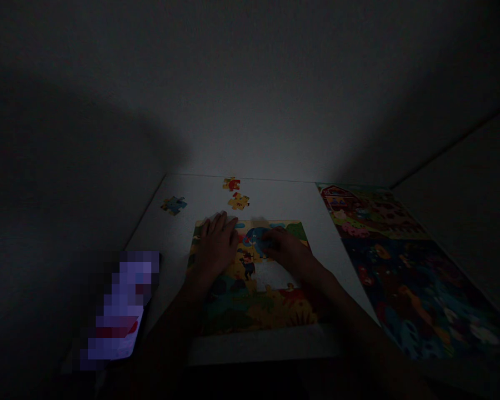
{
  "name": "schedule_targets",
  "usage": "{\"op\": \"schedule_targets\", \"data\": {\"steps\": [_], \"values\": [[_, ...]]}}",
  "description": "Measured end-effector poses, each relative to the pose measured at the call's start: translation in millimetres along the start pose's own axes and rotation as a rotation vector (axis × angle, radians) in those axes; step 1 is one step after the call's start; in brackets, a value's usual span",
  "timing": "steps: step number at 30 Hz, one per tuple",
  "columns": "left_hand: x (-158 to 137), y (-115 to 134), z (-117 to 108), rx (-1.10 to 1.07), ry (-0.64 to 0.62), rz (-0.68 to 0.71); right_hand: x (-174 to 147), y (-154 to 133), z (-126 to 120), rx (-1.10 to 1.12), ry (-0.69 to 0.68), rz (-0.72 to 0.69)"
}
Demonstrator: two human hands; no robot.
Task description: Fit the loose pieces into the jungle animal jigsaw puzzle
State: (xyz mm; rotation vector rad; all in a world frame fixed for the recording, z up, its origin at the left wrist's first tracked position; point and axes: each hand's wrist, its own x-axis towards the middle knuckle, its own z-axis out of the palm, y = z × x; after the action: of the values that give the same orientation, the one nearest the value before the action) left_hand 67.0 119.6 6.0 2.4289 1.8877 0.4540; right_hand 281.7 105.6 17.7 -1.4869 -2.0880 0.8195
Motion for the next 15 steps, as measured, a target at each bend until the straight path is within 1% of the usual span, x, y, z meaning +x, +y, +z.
{"op": "schedule_targets", "data": {"steps": [5,15], "values": [[-0.2,0.7,-0.3,-0.002,0.006,-0.01,-6.3,-17.8,-3.2,-0.168,-0.03,-0.038],[-0.5,-0.8,2.7,-0.003,0.012,-0.002,-9.1,-16.8,0.6,-0.249,-0.063,-0.141]]}}
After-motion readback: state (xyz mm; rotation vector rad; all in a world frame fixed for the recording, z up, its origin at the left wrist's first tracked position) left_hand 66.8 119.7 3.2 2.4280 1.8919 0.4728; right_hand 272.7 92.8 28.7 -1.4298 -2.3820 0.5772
